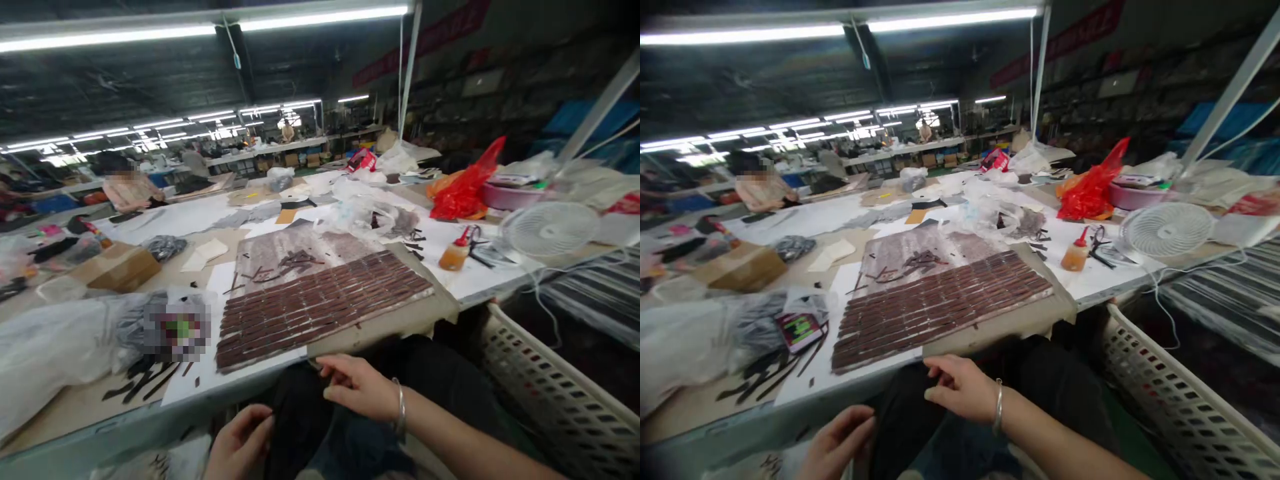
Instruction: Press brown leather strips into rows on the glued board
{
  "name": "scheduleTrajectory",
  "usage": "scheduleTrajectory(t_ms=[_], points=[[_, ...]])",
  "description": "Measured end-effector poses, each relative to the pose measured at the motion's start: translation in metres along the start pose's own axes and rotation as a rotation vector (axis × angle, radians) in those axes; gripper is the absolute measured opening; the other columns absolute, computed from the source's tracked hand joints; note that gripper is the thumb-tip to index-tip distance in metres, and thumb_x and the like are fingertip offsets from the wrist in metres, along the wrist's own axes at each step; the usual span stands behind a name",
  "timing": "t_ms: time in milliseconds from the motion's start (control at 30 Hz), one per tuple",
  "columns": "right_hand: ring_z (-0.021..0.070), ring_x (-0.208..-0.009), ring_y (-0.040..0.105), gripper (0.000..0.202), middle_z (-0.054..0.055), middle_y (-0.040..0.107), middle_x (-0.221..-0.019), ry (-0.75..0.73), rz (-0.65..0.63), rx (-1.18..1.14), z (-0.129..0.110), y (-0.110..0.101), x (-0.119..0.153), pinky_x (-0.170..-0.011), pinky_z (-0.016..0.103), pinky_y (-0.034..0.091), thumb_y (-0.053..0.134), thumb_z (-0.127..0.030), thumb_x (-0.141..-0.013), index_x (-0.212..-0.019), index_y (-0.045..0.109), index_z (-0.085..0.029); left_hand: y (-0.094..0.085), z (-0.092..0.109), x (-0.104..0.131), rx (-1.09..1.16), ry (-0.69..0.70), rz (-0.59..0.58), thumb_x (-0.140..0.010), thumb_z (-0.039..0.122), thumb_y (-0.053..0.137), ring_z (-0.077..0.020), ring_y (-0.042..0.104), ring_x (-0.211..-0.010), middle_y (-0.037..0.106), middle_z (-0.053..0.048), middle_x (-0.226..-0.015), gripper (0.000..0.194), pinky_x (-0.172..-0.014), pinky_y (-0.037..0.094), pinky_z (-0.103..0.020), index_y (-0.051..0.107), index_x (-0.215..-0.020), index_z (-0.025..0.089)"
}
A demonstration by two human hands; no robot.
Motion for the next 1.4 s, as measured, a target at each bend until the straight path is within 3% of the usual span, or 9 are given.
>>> scheduleTrajectory(t_ms=[133, 267, 433, 667, 800, 967, 1067, 1233, 1400], points=[[0.0127, -0.076, 0.058, 0.048, 0.006, 0.06, -0.102, -0.101, 0.024, -0.03, -0.016, -0.036, -0.014, -0.061, 0.022, 0.048, 0.066, -0.036, -0.077, -0.122, 0.057, -0.021, 0.081, 0.08, -0.039, -0.14, 0.14, -0.171, -0.07, 0.045, 0.064, -0.0109, 0.049, -0.053, 0.056, 0.001, -0.057, 0.031, -0.051, 0.038, -0.021, 0.066, -0.08, 0.015], [0.0129, -0.075, 0.058, 0.02, 0.002, 0.064, -0.081, -0.201, 0.16, 0.109, -0.016, -0.094, -0.022, -0.072, 0.024, 0.045, 0.062, -0.034, -0.083, -0.094, 0.069, -0.019, 0.135, 0.121, -0.078, -0.256, 0.212, -0.241, -0.073, 0.038, 0.061, -0.0113, 0.05, -0.053, 0.056, 0.001, -0.056, 0.025, -0.051, 0.038, -0.021, 0.066, -0.082, 0.015], [0.0106, -0.068, 0.058, 0.015, -0.001, 0.064, -0.073, -0.104, 0.268, 0.119, 0.01, -0.152, -0.02, -0.064, 0.02, 0.043, 0.061, -0.029, -0.084, -0.083, 0.069, -0.017, 0.186, 0.137, -0.116, -0.305, 0.24, -0.304, -0.074, 0.037, 0.06, -0.0108, 0.05, -0.052, 0.055, 0.002, -0.055, 0.024, -0.051, 0.039, -0.021, 0.065, -0.081, 0.015], [0.0108, -0.07, 0.058, 0.014, -0.001, 0.065, -0.074, 0.041, 0.341, 0.146, 0.043, -0.192, -0.01, -0.066, 0.02, 0.042, 0.06, -0.028, -0.083, -0.081, 0.069, -0.017, 0.244, 0.132, -0.148, -0.323, 0.272, -0.44, -0.077, 0.037, 0.058, -0.0112, 0.051, -0.052, 0.055, 0.002, -0.054, 0.023, -0.053, 0.041, -0.021, 0.065, -0.08, 0.015], [0.0109, -0.069, 0.058, 0.016, -0.002, 0.065, -0.073, 0.09, 0.369, 0.2, 0.048, -0.217, -0.015, -0.065, 0.021, 0.041, 0.058, -0.031, -0.084, -0.079, 0.069, -0.019, 0.256, 0.137, -0.165, -0.347, 0.366, -0.465, -0.082, 0.037, 0.053, -0.0122, 0.055, -0.057, 0.06, 0.0, -0.064, 0.024, -0.055, 0.043, -0.022, 0.065, -0.082, 0.016], [0.0115, -0.065, 0.057, 0.024, -0.003, 0.065, -0.069, 0.155, 0.56, 0.286, 0.051, -0.275, -0.047, -0.062, 0.021, 0.041, 0.056, -0.04, -0.083, -0.077, 0.068, -0.021, 0.236, 0.167, -0.196, -0.612, 0.731, -0.146, -0.086, 0.023, 0.046, -0.0167, 0.059, -0.083, 0.064, -0.005, -0.089, 0.021, -0.077, 0.046, -0.028, 0.067, -0.089, 0.019], [0.012, -0.061, 0.056, 0.023, -0.003, 0.065, -0.067, 0.188, 0.633, 0.376, 0.056, -0.298, -0.08, -0.06, 0.022, 0.04, 0.057, -0.04, -0.08, -0.074, 0.069, -0.021, 0.23, 0.172, -0.217, -0.813, 0.804, -0.013, -0.085, 0.017, 0.045, -0.0198, 0.056, -0.091, 0.062, -0.006, -0.098, 0.026, -0.084, 0.045, -0.033, 0.067, -0.099, 0.019], [0.0132, -0.063, 0.057, 0.022, -0.003, 0.065, -0.065, 0.271, 0.662, 0.438, 0.078, -0.301, -0.122, -0.061, 0.023, 0.039, 0.058, -0.037, -0.078, -0.071, 0.07, -0.021, 0.232, 0.173, -0.242, -1.029, 0.829, 0.077, -0.084, 0.013, 0.046, -0.0221, 0.053, -0.092, 0.06, -0.007, -0.104, 0.034, -0.085, 0.046, -0.034, 0.065, -0.11, 0.02], [0.013, -0.063, 0.057, 0.022, -0.002, 0.066, -0.065, 0.338, 0.593, 0.494, 0.095, -0.287, -0.138, -0.061, 0.022, 0.038, 0.057, -0.036, -0.078, -0.068, 0.07, -0.02, 0.235, 0.172, -0.254, -1.097, 0.819, 0.084, -0.082, 0.01, 0.045, -0.022, 0.051, -0.092, 0.059, -0.008, -0.105, 0.038, -0.084, 0.046, -0.033, 0.063, -0.115, 0.019]])
Point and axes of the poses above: each hand's wrist, its own x-axis away from the middle knuckle, its own y-axis out of the palm, z = x × y, the point moved 8 cm from there along -x, towards the middle knuckle
